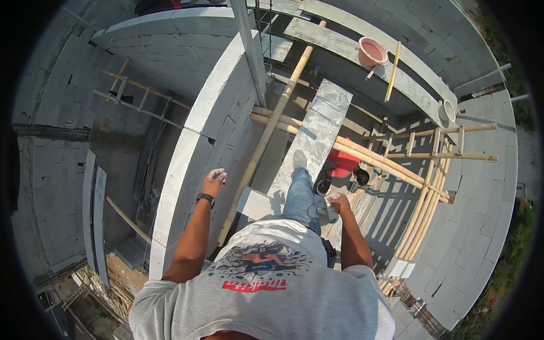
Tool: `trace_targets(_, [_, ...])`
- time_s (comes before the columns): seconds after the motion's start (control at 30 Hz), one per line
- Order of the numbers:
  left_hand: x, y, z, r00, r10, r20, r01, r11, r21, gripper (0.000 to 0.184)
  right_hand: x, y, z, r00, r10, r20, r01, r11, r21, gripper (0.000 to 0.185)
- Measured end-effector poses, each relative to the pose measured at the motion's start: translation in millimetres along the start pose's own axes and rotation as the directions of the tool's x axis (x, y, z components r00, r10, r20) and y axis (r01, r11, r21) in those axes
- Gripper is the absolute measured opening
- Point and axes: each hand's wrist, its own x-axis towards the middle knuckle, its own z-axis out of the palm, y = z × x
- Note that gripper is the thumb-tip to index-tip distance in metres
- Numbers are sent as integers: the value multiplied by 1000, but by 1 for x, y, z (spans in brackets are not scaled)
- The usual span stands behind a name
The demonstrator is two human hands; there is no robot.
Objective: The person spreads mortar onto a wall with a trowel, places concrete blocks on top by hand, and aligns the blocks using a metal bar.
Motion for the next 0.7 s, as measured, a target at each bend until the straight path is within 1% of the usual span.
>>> trace_targets(0.03, [19,0,4,999,-5,-52,6,1000,8,37,32,-9,-13,990,-133,-38,124,976,-180,21])
trace_targets(0.07, [38,11,18,994,-5,-106,6,1000,13,38,68,-27,-28,959,-278,-51,243,903,-354,28])
trace_targets(0.1, [45,26,33,987,-48,-153,49,999,6,37,72,-77,-44,974,-223,-36,205,941,-269,28])
trace_targets(0.13, [48,45,43,976,-95,-196,98,995,6,37,84,-116,-60,999,-34,-18,30,984,-177,26])
trace_targets(0.17, [60,68,52,964,-128,-232,134,991,8,37,101,-146,-74,997,-77,-30,72,988,-137,23])
trace_targets(0.2, [75,89,63,965,-108,-239,109,994,-11,37,116,-175,-88,992,-121,-48,115,988,-98,21])
trace_targets(0.23, [84,105,79,964,-99,-246,92,995,-40,37,132,-197,-104,983,-178,-36,178,984,-12,13])
trace_targets(0.27, [88,113,94,961,-102,-256,86,994,-74,37,147,-217,-119,975,-217,-39,217,976,-22,14])
trace_targets(0.3, [96,125,105,970,-56,-238,39,996,-78,39,155,-240,-135,971,-236,-48,232,970,-69,14])
trace_targets(0.33, [101,143,117,967,-58,-248,38,996,-85,39,160,-263,-147,965,-258,-58,250,962,-108,15])
trace_targets(0.4, [101,181,143,964,-57,-261,35,996,-87,40,168,-297,-164,963,-263,-64,261,965,-33,15])
trace_targets(0.43, [104,186,153,965,-56,-258,31,995,-100,40,164,-316,-169,958,-273,-87,266,960,-83,14])
trace_targets(0.53, [125,199,167,969,-50,-240,17,990,-138,37,183,-324,-179,952,-297,-69,296,955,-19,14])
trace_targets(0.57, [132,200,169,969,-63,-237,25,987,-159,35,187,-324,-179,961,-271,-60,269,962,-35,14])
trace_targets(0.6, [140,200,172,969,-77,-234,34,983,-182,34,186,-328,-176,977,-206,-47,206,978,4,15])
trace_targets(0.67, [158,204,176,956,-154,-251,88,962,-258,33,205,-314,-176,983,-186,7,185,982,18,15])
trace_targets(0.7, [166,206,177,945,-199,-259,118,947,-298,33,208,-317,-175,991,-134,25,134,991,0,14])
